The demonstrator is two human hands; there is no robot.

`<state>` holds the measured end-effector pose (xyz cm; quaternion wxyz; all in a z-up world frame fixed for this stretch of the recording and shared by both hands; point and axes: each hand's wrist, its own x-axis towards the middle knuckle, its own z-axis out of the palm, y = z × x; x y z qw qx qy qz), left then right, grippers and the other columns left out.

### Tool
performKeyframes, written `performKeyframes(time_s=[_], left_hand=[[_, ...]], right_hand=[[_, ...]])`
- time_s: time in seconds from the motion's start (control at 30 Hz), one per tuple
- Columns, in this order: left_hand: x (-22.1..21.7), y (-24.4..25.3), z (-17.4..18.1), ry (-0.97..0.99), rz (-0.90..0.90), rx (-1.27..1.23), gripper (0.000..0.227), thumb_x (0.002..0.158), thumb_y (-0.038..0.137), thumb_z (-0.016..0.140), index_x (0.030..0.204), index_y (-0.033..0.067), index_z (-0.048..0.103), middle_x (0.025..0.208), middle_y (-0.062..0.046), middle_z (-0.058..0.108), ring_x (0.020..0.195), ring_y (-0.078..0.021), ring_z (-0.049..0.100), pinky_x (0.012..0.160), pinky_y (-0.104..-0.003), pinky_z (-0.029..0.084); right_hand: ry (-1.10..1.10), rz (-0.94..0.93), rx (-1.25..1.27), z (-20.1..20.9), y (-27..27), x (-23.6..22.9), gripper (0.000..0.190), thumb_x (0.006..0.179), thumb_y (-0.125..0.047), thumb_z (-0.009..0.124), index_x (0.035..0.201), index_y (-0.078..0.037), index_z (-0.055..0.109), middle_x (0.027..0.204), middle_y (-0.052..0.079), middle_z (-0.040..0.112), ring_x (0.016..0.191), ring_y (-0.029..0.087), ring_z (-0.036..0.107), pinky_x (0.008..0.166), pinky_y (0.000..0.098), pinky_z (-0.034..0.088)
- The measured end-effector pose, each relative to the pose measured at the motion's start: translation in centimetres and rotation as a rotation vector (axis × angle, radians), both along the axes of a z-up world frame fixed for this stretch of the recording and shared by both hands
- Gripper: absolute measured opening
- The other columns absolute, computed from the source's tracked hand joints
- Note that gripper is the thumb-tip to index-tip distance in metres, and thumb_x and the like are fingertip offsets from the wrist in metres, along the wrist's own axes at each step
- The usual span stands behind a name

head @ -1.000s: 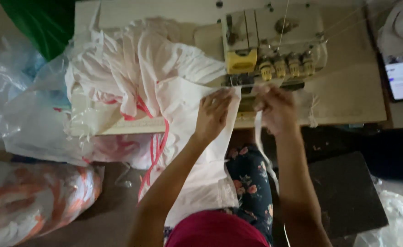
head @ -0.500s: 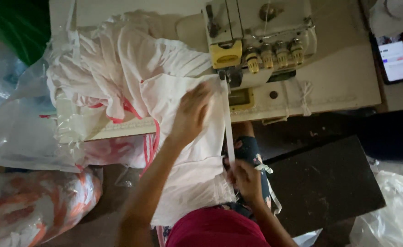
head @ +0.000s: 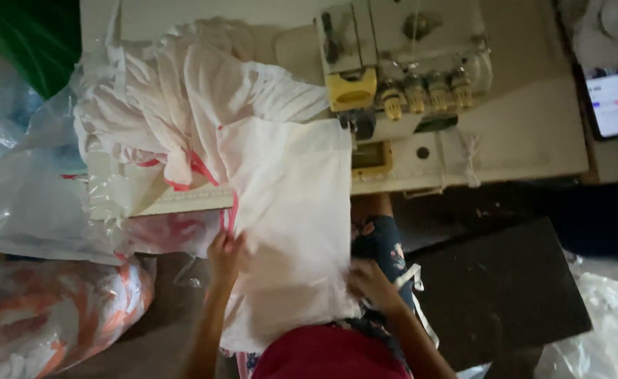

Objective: Stacking white fabric pieces with pink trim on a sewing table next to an industrial sewing machine

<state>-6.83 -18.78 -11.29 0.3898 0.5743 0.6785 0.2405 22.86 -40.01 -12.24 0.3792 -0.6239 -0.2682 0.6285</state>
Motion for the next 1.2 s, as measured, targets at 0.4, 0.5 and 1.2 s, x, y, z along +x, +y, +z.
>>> performKeyframes(time_s=[0.4,0.5,1.2], left_hand=[[-0.7,-0.2,10.6,-0.218,0.001,0.151,0.027,0.093,0.025,0.076,0.078,0.0117,0.058,0.069,0.008,0.043,0.067,-0.0068,0.035,0.059,-0.026,0.029],[0.0,2.1,10.2,-0.36,0.058,0.22,0.018,0.092,0.022,0.075,0.085,0.0112,0.063,0.077,0.004,0.055,0.073,-0.0086,0.047,0.063,-0.027,0.039],[1.6,9.9,3.2,-0.752,0.256,0.411,0.004,0.103,0.021,0.063,0.101,0.0168,0.062,0.093,0.0,0.062,0.081,-0.0099,0.059,0.078,-0.025,0.044]], right_hand=[[0.256,-0.339,0.291,14.8,0.3,0.4,0.015,0.097,-0.012,0.063,0.099,0.001,0.071,0.038,0.003,0.042,0.028,0.011,0.029,0.029,0.0278,0.02],[0.197,-0.45,0.236,14.7,2.2,0.7,0.023,0.091,-0.011,0.066,0.108,0.004,0.071,0.043,0.001,0.048,0.032,0.009,0.037,0.03,0.026,0.026],[-0.156,-0.595,0.609,15.4,11.9,2.0,0.04,0.102,-0.015,0.063,0.131,0.013,0.057,0.063,0.02,0.071,0.036,0.018,0.059,0.035,0.0269,0.045]])
